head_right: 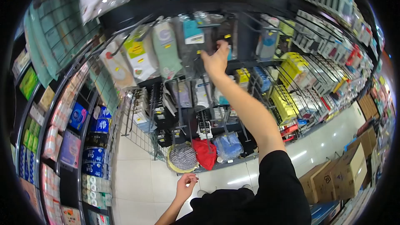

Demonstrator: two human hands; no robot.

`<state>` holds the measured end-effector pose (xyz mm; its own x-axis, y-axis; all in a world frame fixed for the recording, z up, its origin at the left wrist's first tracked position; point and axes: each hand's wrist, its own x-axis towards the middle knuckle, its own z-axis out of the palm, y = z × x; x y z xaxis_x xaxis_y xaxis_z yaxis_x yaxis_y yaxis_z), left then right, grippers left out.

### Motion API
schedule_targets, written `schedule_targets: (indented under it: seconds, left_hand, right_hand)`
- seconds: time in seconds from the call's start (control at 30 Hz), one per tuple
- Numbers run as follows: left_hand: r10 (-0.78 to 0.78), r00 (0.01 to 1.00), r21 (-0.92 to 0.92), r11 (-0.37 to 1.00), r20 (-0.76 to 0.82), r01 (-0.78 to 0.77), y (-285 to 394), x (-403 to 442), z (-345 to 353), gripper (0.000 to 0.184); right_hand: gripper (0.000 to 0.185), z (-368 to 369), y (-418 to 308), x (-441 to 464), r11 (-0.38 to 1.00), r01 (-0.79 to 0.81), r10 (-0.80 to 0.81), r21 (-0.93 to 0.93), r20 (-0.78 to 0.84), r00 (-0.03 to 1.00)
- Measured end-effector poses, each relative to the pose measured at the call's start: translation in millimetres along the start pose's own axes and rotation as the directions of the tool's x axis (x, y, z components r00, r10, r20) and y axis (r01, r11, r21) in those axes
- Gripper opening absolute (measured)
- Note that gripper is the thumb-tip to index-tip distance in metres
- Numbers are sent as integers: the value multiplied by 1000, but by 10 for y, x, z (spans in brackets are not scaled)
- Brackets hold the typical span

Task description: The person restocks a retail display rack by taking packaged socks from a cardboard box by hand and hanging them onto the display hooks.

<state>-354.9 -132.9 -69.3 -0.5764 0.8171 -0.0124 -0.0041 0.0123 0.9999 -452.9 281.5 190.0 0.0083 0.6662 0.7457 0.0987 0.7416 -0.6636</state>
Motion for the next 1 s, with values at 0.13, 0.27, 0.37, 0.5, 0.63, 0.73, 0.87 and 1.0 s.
schedule_targets:
  seconds: [0.13, 0.27, 0.37, 0.5, 0.63, 0.73, 0.87, 1.0]
  left_hand:
    - [19, 997, 21, 1000, 68, -21, 57, 97, 350, 18]
    - [46, 971, 12, 999, 235, -50, 370, 176, 1037, 19]
    - [36, 937, -29, 999, 347, -28, 579, 150, 1706, 17]
    - [42, 876, -109, 994, 481, 12, 469, 164, 2530, 16]
    - [-16, 763, -98, 990, 647, 103, 409, 166, 3374, 19]
    - [-28, 666, -33, 996, 746, 79, 432, 179, 3938, 21]
    - [-35, 610, -10, 998, 791, 69, 489, 162, 4472, 18]
    - [-57, 515, 78, 997, 855, -19, 401, 327, 4976, 15]
  right_hand:
    - [40, -1078, -265, -507, 973, 99, -145, 208, 219, 965]
    - [9, -2453, -303, -1284, 947, -37, -179, 319, 620, 764]
    - [12, -3348, -7, -1801, 941, -219, -62, 258, 768, 638]
    - [12, -4370, 569, -2321, 845, -501, 233, 189, 713, 662]
    - [14, -5272, 828, -2485, 770, -631, 485, 98, 552, 678]
    - [14, -5756, 1002, -2544, 770, -629, 558, 102, 370, 743]
    - [14, -6275, 1092, -2479, 814, -581, 562, 2, 251, 789]
    - [11, -6615, 1236, -2489, 851, -519, 526, -86, 115, 843]
